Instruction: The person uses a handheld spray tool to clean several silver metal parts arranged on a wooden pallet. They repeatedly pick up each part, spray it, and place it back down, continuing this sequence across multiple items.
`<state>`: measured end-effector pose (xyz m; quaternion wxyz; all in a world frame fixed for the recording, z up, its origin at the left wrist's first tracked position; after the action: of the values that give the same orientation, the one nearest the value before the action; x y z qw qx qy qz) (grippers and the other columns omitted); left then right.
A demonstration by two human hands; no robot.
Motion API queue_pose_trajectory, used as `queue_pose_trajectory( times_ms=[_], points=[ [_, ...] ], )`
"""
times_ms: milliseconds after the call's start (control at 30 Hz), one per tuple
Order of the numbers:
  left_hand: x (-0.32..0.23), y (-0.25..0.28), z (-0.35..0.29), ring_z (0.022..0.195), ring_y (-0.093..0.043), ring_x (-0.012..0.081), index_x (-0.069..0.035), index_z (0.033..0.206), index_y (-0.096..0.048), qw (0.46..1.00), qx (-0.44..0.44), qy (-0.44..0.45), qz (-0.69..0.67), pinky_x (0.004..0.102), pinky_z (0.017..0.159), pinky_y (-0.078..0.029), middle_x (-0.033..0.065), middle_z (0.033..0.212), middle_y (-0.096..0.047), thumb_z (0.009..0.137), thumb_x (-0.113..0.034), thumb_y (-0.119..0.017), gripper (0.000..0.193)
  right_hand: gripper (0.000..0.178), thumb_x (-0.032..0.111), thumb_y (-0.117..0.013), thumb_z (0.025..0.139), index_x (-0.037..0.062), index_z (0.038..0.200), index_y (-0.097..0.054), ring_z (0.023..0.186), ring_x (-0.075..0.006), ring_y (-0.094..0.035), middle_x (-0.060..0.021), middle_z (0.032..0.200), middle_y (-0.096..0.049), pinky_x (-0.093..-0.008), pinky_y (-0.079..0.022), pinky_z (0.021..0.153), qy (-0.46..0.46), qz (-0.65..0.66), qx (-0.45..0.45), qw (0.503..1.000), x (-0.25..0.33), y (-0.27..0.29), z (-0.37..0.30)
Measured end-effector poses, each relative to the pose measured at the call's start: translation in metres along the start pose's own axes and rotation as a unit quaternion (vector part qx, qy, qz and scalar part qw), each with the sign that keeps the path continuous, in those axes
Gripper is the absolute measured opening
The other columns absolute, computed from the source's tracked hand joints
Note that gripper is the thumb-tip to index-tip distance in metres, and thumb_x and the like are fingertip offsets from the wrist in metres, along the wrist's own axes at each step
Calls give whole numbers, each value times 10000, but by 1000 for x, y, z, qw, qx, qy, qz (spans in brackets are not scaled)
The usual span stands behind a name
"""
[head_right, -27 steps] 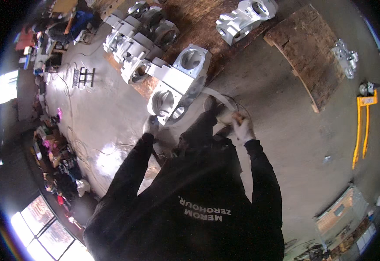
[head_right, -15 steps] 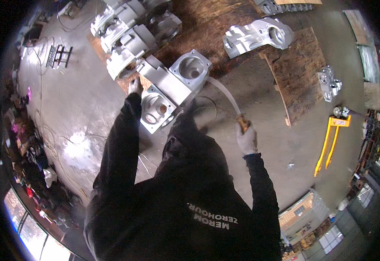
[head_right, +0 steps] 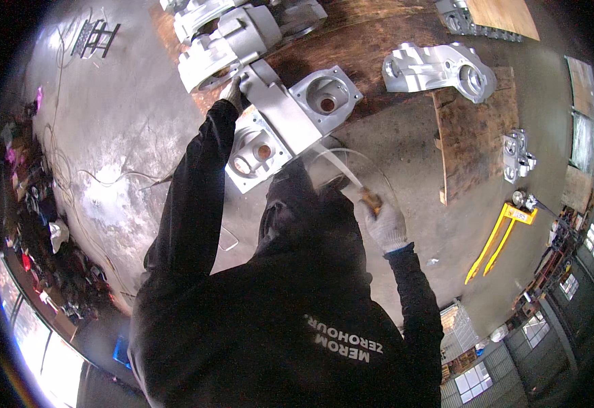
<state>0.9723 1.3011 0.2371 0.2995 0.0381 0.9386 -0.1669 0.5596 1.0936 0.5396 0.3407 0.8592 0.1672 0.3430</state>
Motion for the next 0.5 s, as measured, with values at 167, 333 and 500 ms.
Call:
queue_pose_trajectory(
  times_ms=[167,333,500],
  points=[
    [-9,23,27,795,-585,201,-144,1350,-492,984,-14,11,-176,372,678,-551,108,1072,-644,1016,-391,-459,417,455,497,-618,900,46,918,-678,591,-344,-659,-192,660,-647,-440,-502,533,136,-55,83,986,29,-18,17],
    [1,9,30,830,-605,227,-115,1296,-517,990,-17,36,-132,425,739,-556,89,1115,-661,1016,-413,-458,413,520,529,-558,930,21,853,-641,551,-334,-650,-170,587,-622,-427,-494,492,134,-139,114,975,49,-24,28],
    [-8,4,16,861,-631,224,-79,1099,-601,981,-42,63,-179,406,812,-550,67,985,-669,1012,-378,-476,335,455,482,-585,929,29,964,-604,529,-315,-642,-159,599,-619,-415,-495,472,165,-133,131,969,44,-52,43]
  ],
)
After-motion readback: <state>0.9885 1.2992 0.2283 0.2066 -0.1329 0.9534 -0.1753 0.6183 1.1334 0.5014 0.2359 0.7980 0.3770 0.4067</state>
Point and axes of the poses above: each hand's wrist, its own z-axis towards the middle knuckle, its own y-axis out of the back of the hand, x = y × z, the point moved 1 cm from there along z, towards the middle knuckle
